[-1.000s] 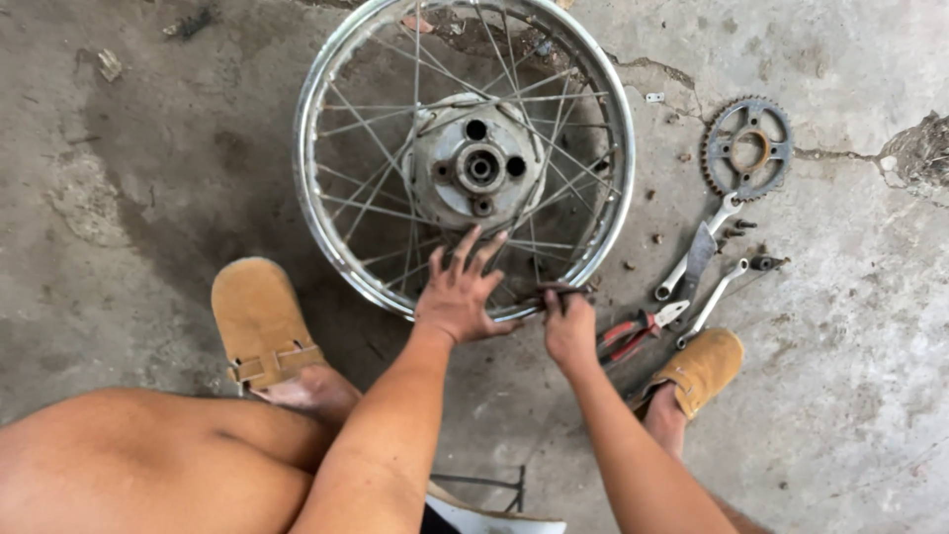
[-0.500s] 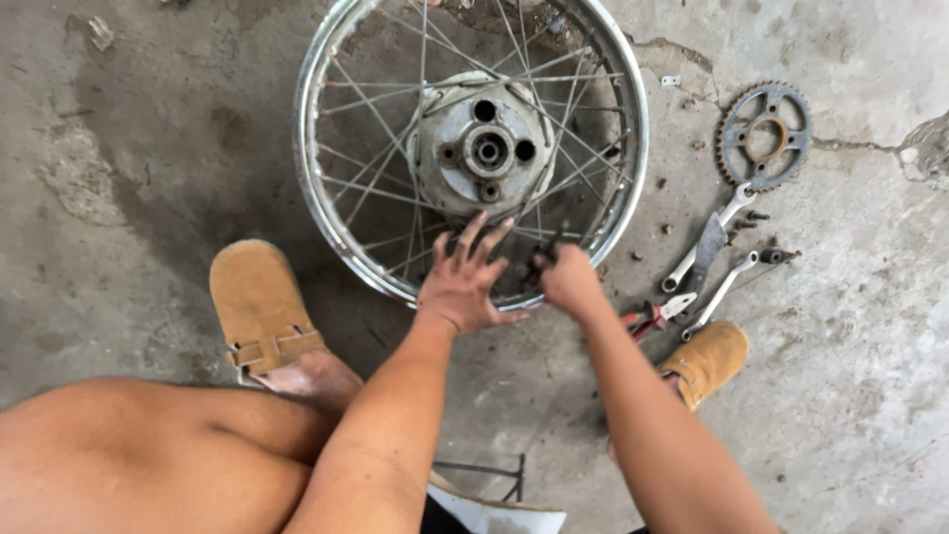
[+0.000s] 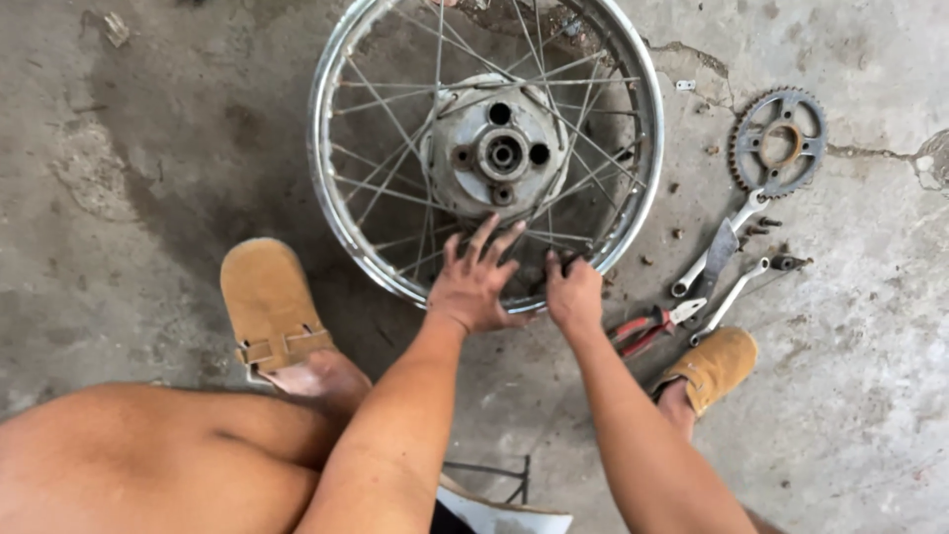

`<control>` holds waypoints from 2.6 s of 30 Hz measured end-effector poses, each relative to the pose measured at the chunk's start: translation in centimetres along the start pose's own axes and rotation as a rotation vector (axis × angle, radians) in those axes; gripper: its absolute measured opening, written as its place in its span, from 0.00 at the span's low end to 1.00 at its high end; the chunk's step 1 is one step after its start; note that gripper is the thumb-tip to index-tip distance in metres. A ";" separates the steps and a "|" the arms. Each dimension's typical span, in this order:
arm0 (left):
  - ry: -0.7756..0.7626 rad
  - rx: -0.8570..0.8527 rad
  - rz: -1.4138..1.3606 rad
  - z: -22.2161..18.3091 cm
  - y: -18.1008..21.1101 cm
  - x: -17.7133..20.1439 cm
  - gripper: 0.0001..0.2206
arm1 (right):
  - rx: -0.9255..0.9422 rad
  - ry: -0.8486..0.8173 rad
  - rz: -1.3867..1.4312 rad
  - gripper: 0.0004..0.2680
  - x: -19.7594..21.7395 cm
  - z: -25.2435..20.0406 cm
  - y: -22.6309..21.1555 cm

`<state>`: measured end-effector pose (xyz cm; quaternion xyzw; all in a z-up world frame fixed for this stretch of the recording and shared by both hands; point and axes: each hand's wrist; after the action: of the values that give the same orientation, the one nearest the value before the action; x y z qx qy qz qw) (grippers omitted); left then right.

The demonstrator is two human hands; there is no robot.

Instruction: Inspecting and cleaning the spokes and rim of a motorcycle wheel

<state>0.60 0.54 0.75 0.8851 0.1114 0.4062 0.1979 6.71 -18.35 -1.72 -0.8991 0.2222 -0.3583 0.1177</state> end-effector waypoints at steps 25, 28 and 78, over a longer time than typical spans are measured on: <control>0.035 0.017 0.006 0.8 0.4 -0.1 0.37 | 0.579 0.352 -0.208 0.10 -1.5 -4.3 0.5; 0.032 0.011 0.023 0.2 0.9 -0.5 0.37 | 0.769 0.301 -0.338 0.10 -1.6 -3.0 3.3; 0.064 0.045 -0.006 0.1 1.2 -0.2 0.37 | 0.066 -0.073 0.046 0.08 0.8 0.5 1.8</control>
<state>0.56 -0.63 1.04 0.8755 0.1295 0.4310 0.1758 7.02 -20.27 -2.22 -0.9020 0.2262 -0.3294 0.1633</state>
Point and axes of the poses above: each hand's wrist, its own z-axis towards the middle knuckle, its own x-axis out of the back of the hand, y = z × x, and after that the axes turned 12 degrees about -y, right-handed
